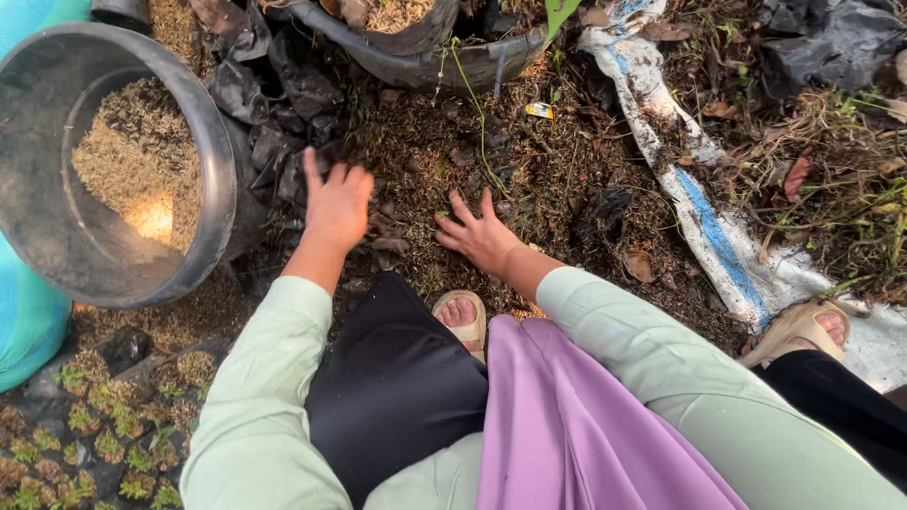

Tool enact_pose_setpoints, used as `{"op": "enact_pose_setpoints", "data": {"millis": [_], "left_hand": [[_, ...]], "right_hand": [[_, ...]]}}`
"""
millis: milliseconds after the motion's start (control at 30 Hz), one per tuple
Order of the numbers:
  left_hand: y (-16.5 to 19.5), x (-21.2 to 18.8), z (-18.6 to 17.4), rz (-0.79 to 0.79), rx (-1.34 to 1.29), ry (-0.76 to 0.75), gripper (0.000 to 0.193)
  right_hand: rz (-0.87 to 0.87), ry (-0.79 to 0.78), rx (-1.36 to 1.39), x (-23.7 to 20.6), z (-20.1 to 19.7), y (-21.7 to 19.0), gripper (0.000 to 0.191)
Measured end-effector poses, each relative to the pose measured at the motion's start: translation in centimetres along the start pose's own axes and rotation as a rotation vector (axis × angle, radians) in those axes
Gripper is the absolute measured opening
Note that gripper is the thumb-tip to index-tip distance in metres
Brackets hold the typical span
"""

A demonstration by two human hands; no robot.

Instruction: The person squats in a nursery area and repeatedly pulls weeds and debris from the soil between potted plants. They gather the removed material by hand and place it onto a white sack on the ground. The person also discards small pieces of plastic into a nearby bucket.

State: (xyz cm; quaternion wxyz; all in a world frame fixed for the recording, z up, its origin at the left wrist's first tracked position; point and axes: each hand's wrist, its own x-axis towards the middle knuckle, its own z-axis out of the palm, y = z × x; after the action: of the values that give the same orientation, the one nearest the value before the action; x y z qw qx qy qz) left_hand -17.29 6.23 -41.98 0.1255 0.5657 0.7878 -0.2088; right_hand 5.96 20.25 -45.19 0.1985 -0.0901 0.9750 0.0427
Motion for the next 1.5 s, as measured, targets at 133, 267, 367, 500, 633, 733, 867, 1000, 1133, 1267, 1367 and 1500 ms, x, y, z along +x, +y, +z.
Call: {"op": "enact_pose_setpoints", "data": {"millis": [133,267,367,500,633,733,867,1000,1133,1267,1367,1500], "left_hand": [[-1.1,-0.3,1.7,-0.076,0.022,-0.086,0.043],[-1.7,-0.7,2.4,-0.105,0.041,-0.165,0.044],[-1.8,-0.8,2.7,-0.124,0.025,-0.153,0.049],[-0.8,-0.4,1.9,-0.147,0.043,-0.178,0.054],[1.4,0.8,-0.2,-0.160,0.117,-0.291,0.052],[2.1,0.9,-1.8,-0.104,0.152,-0.239,0.035],[3.2,1.2,-2.9,-0.008,0.036,0.189,0.029],[4.7,2.4,-2.5,0.035,-0.176,0.363,0.023],[6.0,3.8,-3.1,0.042,-0.421,0.500,0.023],[8.2,5.3,-7.2,0.227,-0.549,0.436,0.022],[9.9,5.7,-12.6,0.429,-0.732,0.404,0.026],[12.3,4.7,-20.7,0.510,-0.689,0.311,0.027]], "right_hand": [[0.012,0.058,0.024,-0.7,0.6,0.2,0.065],[0.010,0.049,0.048,-2.2,0.9,1.0,0.066],[0.016,0.016,0.074,-3.9,1.2,2.0,0.069],[0.004,0.238,0.088,-6.1,1.5,3.0,0.065],[0.207,0.371,0.365,-10.1,2.0,4.4,0.066],[0.704,0.496,0.485,-13.7,2.8,6.6,0.053],[1.051,0.496,0.560,-18.1,5.4,8.7,0.044],[1.151,0.614,1.399,-20.4,7.3,10.4,0.022],[0.849,0.950,2.307,-21.4,6.2,11.0,0.017],[1.030,0.917,2.454,-21.3,1.1,10.4,0.019],[0.980,0.910,2.426,-21.7,-2.2,10.1,0.020],[1.058,0.742,2.076,-22.5,-2.3,9.1,0.021]]}}
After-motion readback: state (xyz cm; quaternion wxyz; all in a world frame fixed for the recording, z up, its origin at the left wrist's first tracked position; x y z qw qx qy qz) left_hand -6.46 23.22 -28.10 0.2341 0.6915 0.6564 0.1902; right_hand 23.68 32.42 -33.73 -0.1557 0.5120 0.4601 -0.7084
